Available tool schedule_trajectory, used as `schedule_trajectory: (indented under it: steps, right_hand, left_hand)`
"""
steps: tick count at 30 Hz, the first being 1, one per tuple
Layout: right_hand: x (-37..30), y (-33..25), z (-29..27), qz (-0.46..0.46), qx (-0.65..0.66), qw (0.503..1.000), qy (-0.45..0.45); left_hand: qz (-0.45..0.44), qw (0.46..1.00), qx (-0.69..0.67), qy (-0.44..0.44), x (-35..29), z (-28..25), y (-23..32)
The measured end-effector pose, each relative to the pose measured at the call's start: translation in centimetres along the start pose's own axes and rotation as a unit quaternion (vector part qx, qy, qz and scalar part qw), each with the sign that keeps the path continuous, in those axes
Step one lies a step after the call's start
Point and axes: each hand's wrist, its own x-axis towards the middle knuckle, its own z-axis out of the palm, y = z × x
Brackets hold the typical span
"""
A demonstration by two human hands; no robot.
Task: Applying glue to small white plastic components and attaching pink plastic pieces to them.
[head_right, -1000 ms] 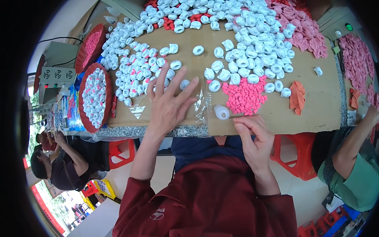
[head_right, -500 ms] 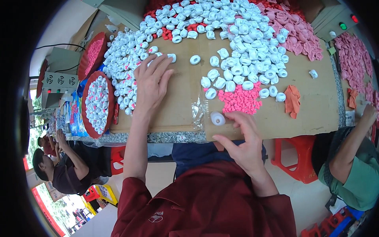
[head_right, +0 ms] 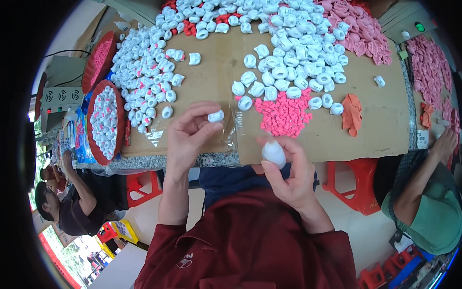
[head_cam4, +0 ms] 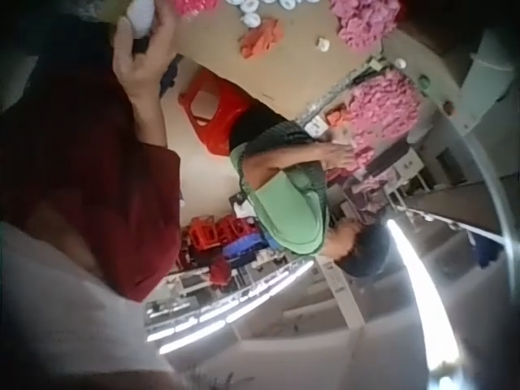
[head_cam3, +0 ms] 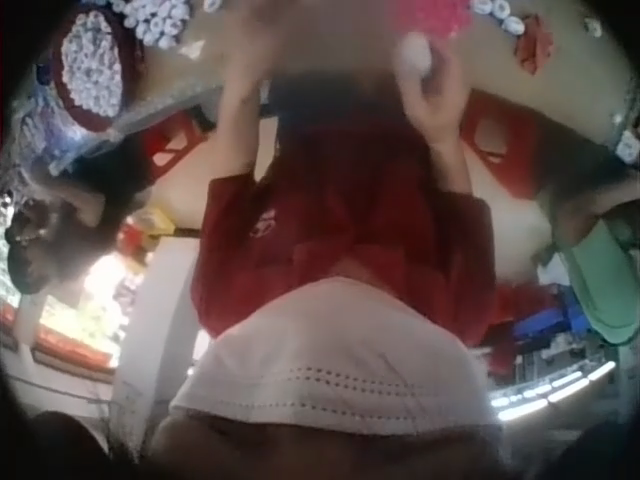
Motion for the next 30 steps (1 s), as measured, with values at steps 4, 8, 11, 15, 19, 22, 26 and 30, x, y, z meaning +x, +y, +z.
schedule_trajectory:
  steps: [4,8,11,15,19,22,26,30]
  right_hand:
    - [0.7,-0.7,-1.0,-0.068,-0.068,0.995,-0.012]
    - [0.8,-0.9,-1.3,-0.065,-0.098,0.993,-0.024]
    - [0.6,-1.0,-1.2,-0.028,-0.087,0.996,0.004]
    - [0.6,-1.5,-1.2,-0.014,-0.087,0.996,0.003]
    - [0.7,-1.8,-0.9,0.017,-0.086,0.996,0.005]
    - [0.7,-1.8,-0.9,0.02,-0.08,0.997,0.007]
    - [0.7,-1.9,-0.9,0.022,-0.078,0.997,-0.004]
    - [0.7,-1.8,-1.1,0.023,-0.084,0.996,0.007]
  left_hand:
    - [-0.052,0.993,-0.106,-0.014,-2.7,0.3,-0.8]
    - [-0.07,0.985,-0.159,-0.001,-3.7,1.4,-0.9]
    - [-0.065,0.985,-0.156,-0.016,-3.9,1.3,-1.0]
    - [-0.075,0.986,-0.15,0.002,-4.0,1.6,-0.7]
    - [-0.068,0.988,-0.139,0.021,-4.1,2.0,-0.6]
    - [-0.063,0.99,-0.125,0.017,-4.0,1.9,-0.8]
    - [-0.061,0.99,-0.122,0.021,-4.0,1.8,-0.9]
    - [-0.059,0.989,-0.132,0.029,-3.9,1.7,-0.8]
